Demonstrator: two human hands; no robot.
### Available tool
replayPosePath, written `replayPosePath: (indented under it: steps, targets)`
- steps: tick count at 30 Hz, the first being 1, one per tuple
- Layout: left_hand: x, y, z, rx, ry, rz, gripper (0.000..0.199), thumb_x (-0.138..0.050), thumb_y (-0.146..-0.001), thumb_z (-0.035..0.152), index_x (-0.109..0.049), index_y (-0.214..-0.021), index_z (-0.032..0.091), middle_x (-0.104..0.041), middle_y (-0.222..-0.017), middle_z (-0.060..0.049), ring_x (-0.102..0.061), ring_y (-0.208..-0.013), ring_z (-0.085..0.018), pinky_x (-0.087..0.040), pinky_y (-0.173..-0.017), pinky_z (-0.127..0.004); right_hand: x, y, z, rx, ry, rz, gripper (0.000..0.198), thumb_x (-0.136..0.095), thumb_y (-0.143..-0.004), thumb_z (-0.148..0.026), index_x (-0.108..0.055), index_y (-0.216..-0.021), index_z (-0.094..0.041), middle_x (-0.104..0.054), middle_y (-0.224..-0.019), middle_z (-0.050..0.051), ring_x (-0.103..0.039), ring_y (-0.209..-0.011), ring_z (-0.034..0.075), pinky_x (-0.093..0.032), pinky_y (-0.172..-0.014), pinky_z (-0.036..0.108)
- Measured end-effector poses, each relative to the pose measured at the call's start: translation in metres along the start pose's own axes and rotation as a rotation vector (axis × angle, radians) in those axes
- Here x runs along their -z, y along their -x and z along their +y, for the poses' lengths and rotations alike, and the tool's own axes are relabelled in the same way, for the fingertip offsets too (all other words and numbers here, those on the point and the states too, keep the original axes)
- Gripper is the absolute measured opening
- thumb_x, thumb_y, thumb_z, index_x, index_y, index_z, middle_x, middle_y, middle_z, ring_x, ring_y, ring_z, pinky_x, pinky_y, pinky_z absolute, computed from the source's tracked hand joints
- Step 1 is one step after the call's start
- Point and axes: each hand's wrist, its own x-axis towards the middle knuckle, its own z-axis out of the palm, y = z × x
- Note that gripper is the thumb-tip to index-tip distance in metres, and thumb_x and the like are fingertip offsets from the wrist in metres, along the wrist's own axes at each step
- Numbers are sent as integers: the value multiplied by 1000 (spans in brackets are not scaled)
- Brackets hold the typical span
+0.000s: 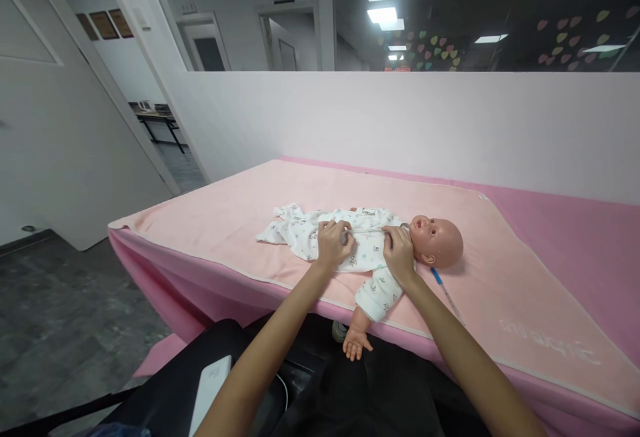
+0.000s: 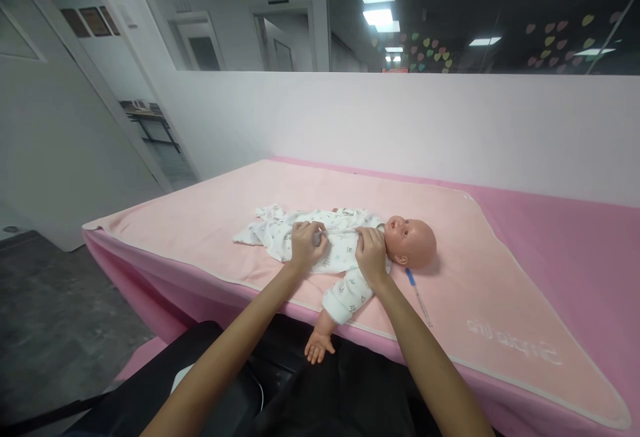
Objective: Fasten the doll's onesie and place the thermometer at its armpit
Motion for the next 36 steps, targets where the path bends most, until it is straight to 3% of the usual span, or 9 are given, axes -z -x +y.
replayPosePath:
  steps: [13, 19, 23, 25, 28, 31, 33, 36]
  targets:
    - [1, -1, 1, 38, -14, 14, 16, -45, -65, 12, -50, -78, 21, -51, -58, 1, -49, -60, -17, -33, -74, -35, -1, 1, 0, -12, -22, 20, 25, -35, -83, -9, -58, -87, -18, -63, -82, 6, -55, -79, 18, -44, -74, 33]
    - [3, -3, 1, 157, -18, 66, 17, -46, -64, 10, -51, -76, 21, -53, -66, -1, -50, -69, -20, -33, -73, -36, -2, 0, 0, -25, -17, 20, 25, -34, -84, -9, -58, -89, -18, -62, -83, 6, -55, -82, 19, -45, -76, 34]
    - [3, -18, 13, 278, 86, 118, 14, -43, -68, 11, -51, -72, 21, -55, -76, -3, -50, -78, -21, -35, -74, -37, -1, -2, -2, -11, -19, -2, 30, -33, -82, -6, -58, -92, -19, -61, -90, 7, -55, -89, 19, -45, -79, 34]
    - [-2, -31, 24, 220, 219, 25, 14, -42, -71, 12, -53, -75, 21, -57, -81, -3, -52, -80, -19, -38, -75, -35, -1, -2, -3, 1, -16, -13, 31, -33, -81, -6, -58, -93, -19, -61, -94, 7, -54, -92, 19, -44, -81, 34]
    - [-16, -50, 36, 109, 448, -341, 16, -42, -73, 18, -57, -79, 20, -60, -83, -2, -54, -73, -16, -42, -69, -29, 0, -2, -3, -7, -13, 11, 30, -34, -82, -8, -58, -95, -19, -61, -97, 7, -54, -94, 19, -44, -84, 35]
    - [-29, -61, 39, 126, 612, -672, 21, -41, -74, 22, -61, -79, 18, -63, -80, -1, -56, -74, -15, -43, -70, -27, 2, -3, -4, -24, -35, 43, 29, -34, -83, -9, -58, -96, -19, -62, -98, 7, -54, -95, 18, -44, -86, 36]
    - [-33, -64, 37, 171, 665, -754, 22, -42, -74, 24, -62, -80, 16, -63, -81, -2, -56, -77, -16, -43, -70, -26, 4, -7, -7, -12, -50, 50, 29, -34, -83, -10, -58, -95, -18, -62, -97, 7, -54, -95, 18, -43, -87, 35]
    - [-32, -63, 33, 237, 734, -778, 26, -46, -74, 31, -63, -81, 13, -63, -80, -3, -55, -77, -15, -43, -69, -25, 17, -16, -17, -39, -102, 63, 26, -36, -82, -12, -59, -93, -18, -64, -93, 6, -56, -91, 17, -44, -85, 34]
